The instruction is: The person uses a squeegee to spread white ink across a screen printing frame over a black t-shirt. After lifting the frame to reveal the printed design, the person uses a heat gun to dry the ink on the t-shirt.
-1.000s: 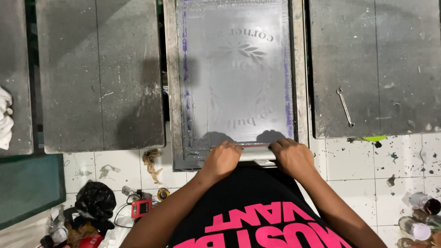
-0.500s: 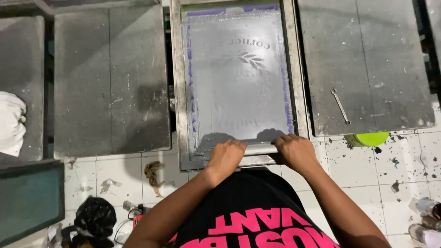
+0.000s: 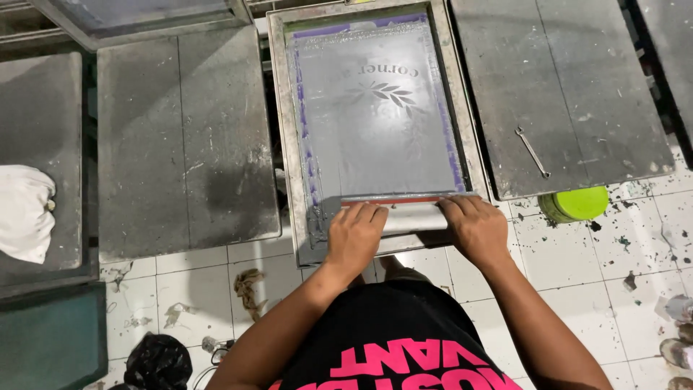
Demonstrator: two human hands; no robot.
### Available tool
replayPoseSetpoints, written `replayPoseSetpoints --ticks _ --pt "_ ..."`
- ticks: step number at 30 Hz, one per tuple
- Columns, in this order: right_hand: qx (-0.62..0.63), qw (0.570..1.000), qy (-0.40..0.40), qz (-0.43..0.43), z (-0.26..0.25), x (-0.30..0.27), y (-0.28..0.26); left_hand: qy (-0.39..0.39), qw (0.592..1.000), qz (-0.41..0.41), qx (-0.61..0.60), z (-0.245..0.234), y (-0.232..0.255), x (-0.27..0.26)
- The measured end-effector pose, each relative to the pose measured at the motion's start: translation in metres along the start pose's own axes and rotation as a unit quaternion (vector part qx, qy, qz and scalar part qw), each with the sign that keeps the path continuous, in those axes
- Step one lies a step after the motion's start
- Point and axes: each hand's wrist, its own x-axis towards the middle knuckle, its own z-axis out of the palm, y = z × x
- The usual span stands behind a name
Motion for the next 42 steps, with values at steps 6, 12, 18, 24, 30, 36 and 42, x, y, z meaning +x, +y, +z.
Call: replayPoseSetpoints --ticks 6,12,18,24,30,36,42 --pt "0.015 0.999 0.042 0.014 -0.002 -0.002 -0.014 -0.001 0.999 0.015 -0.052 -0.021 -0.006 -0.009" --pt "0.044 0.998 0.045 0.026 0.009 -0.003 -0.026 -0.021 0.997 0.016 -0.071 -0.025 -0.016 -0.017" --pt "0.04 0.999 0.012 0.027 0.02 -0.009 -0.025 -0.028 0.997 -0.006 -0.074 -0.033 -0.025 -0.02" --pt "0.063 0.997 -0.016 0.04 0.007 0.004 -0.023 -0.073 0.987 -0.027 -0.14 -0.053 -0.045 -0.017" --pt "0.064 0.998 -0.014 -0.005 0.025 0.011 -0.015 -0.074 0.994 -0.001 -0.076 -0.047 -0.062 -0.027" --pt "0.047 0.997 0.042 -0.036 0.019 0.009 -0.025 -0.047 0.994 0.007 -0.102 -0.032 -0.056 -0.057" --pt "0.051 0.992 0.105 -0.055 0.049 -0.01 -0.029 -0.038 0.996 0.025 -0.083 -0.026 -0.054 -0.075"
